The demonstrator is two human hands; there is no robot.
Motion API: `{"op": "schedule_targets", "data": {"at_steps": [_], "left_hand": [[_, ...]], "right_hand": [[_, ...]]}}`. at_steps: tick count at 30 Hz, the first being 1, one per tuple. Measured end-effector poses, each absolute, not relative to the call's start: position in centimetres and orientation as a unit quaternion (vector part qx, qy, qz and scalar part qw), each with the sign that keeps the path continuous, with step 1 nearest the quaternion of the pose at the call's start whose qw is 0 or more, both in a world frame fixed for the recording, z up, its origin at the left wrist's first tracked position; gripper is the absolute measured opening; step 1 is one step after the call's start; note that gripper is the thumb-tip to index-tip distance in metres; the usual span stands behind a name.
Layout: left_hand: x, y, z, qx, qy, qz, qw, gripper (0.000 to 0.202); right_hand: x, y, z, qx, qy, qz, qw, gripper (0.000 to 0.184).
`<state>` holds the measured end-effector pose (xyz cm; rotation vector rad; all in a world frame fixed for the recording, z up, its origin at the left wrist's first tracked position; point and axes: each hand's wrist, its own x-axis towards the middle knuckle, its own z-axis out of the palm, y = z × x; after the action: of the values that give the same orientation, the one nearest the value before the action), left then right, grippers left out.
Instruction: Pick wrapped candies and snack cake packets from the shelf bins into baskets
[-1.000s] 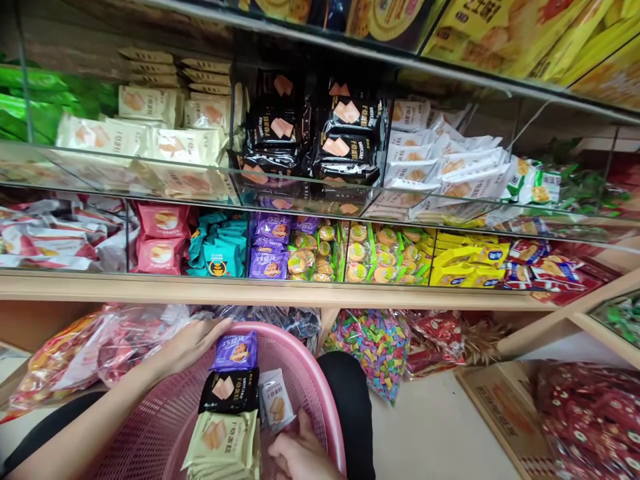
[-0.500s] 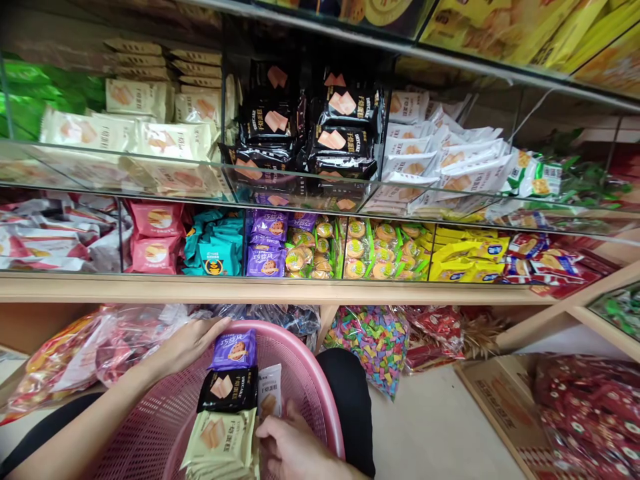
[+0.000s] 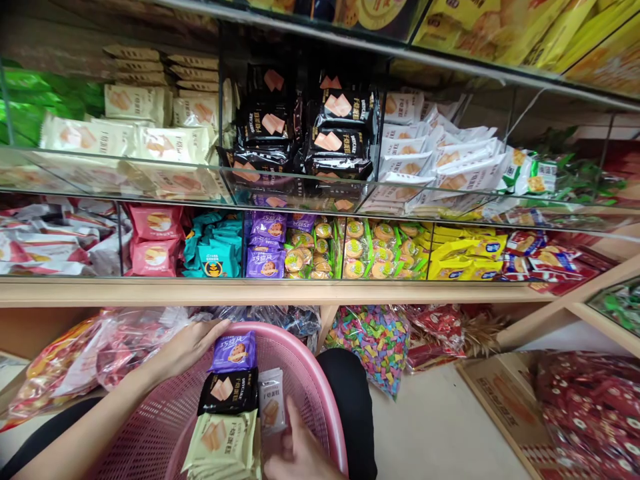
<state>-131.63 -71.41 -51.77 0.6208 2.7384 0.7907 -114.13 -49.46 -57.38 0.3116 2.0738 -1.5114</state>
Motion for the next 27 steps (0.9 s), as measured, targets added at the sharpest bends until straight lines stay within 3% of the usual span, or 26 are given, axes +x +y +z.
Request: {"op": "schedule_targets", "data": {"at_steps": [3, 5, 7, 10, 16, 27], "left_hand": [[-131.6, -71.4, -51.7, 0.215, 0.932, 0.269, 0.112, 0.054], [-131.6, -71.3, -51.7, 0.219, 0.932, 0.268, 0.110, 0.054], [-131.6, -71.2, -51.6, 0.221, 0.932, 0.268, 0.107, 0.054], [-131.6, -71.2, -51.6, 0.218, 0.932, 0.267, 0.109, 0.054], [-131.6, -71.5, -51.8, 0.213, 0.935, 0.264, 0.101, 0.053], [-131.5, -71.3, -51.6, 0.216, 0.938, 0.247, 0.109, 0.053]], "right_hand": [[-114.1, -48.8, -54.3, -0.014, 0.897, -0.294, 0.331, 0.077], [-114.6, -48.6, -52.5, -0.041, 0.924, -0.205, 0.319, 0.066], [-115.6, -48.6, -51.7, -0.061, 0.939, -0.202, 0.273, 0.070], [-117.7, -49.0, -52.1, -0.109, 0.942, -0.218, 0.229, 0.100], [-120.1, -49.8, -53.7, -0.120, 0.918, -0.235, 0.296, 0.131], [-118.8, -48.5, -53.7, -0.156, 0.919, -0.284, 0.224, 0.104]]}}
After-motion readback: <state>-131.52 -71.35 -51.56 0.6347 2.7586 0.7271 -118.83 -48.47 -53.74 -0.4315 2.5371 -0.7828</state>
